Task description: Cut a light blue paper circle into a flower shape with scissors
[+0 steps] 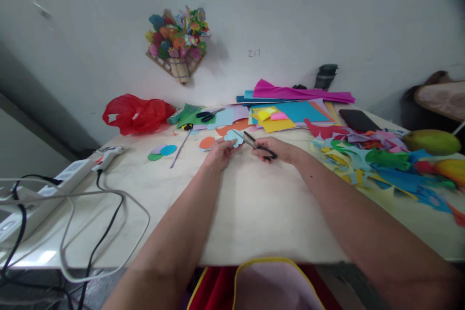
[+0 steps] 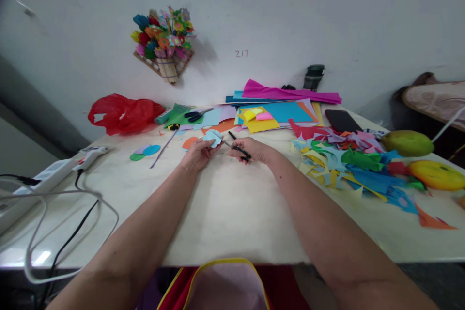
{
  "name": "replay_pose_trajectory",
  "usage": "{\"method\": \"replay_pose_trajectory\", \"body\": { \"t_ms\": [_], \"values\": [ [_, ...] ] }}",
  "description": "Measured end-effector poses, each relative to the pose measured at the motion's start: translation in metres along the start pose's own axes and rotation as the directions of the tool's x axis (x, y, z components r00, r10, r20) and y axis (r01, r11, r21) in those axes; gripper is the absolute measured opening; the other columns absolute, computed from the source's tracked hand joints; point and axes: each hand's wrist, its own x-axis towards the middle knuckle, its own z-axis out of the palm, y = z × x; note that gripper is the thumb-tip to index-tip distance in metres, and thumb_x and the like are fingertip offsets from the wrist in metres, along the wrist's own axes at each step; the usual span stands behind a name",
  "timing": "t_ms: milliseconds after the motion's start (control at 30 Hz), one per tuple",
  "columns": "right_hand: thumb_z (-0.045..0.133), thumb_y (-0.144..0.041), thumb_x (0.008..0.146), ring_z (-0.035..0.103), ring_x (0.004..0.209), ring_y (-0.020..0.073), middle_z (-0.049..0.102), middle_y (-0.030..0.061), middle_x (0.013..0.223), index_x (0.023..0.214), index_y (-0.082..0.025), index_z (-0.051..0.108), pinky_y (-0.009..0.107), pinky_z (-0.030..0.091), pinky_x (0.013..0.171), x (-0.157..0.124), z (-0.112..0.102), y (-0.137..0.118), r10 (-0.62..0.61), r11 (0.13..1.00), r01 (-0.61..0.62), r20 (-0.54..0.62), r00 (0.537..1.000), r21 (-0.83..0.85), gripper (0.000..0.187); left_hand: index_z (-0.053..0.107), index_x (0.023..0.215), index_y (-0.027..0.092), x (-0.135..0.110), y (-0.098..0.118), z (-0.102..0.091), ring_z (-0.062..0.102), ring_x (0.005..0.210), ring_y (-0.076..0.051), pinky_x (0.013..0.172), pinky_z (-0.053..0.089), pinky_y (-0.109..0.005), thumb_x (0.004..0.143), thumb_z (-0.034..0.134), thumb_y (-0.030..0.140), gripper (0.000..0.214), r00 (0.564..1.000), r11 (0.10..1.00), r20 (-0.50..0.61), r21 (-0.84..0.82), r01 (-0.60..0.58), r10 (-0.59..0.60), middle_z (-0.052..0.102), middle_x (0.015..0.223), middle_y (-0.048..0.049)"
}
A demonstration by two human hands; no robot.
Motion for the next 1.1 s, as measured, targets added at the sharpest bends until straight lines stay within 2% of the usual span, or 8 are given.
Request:
{"method": "replay_pose_trajectory", "body": {
  "t_ms": [733,1100],
  "values": [
    [0.061,-0.028,0.070,0.044,0.038,0.0061,0.049,-0.0045,0.047,0.076,-0.015,0.051,0.018,0.034,0.036,-0.0011,0.0021,-0.0045,0.020,1.000,-0.020,-0.026,0.999,0.017,0.017,0.065,0.083,0.008,0.0005,-0.0005,-0.0013,0.064,0.083,-0.019,0.083,0.050,-0.032,0.063,0.066,0.012,0.020,1.000,1.000,0.005,0.000,-0.013,0.013,0.068,0.089,-0.0094],
    [0.063,-0.029,0.069,0.044,0.037,0.0055,0.049,-0.0047,0.047,0.077,-0.014,0.052,0.017,0.034,0.036,-0.0005,0.0006,-0.0044,0.021,0.999,-0.021,-0.011,1.000,0.027,0.020,0.065,0.082,0.008,-0.0002,0.0001,-0.0006,0.064,0.085,-0.020,0.086,0.049,-0.034,0.065,0.066,0.013,0.018,1.000,1.000,0.010,-0.003,-0.008,0.008,0.068,0.089,-0.0098]
  ]
}}
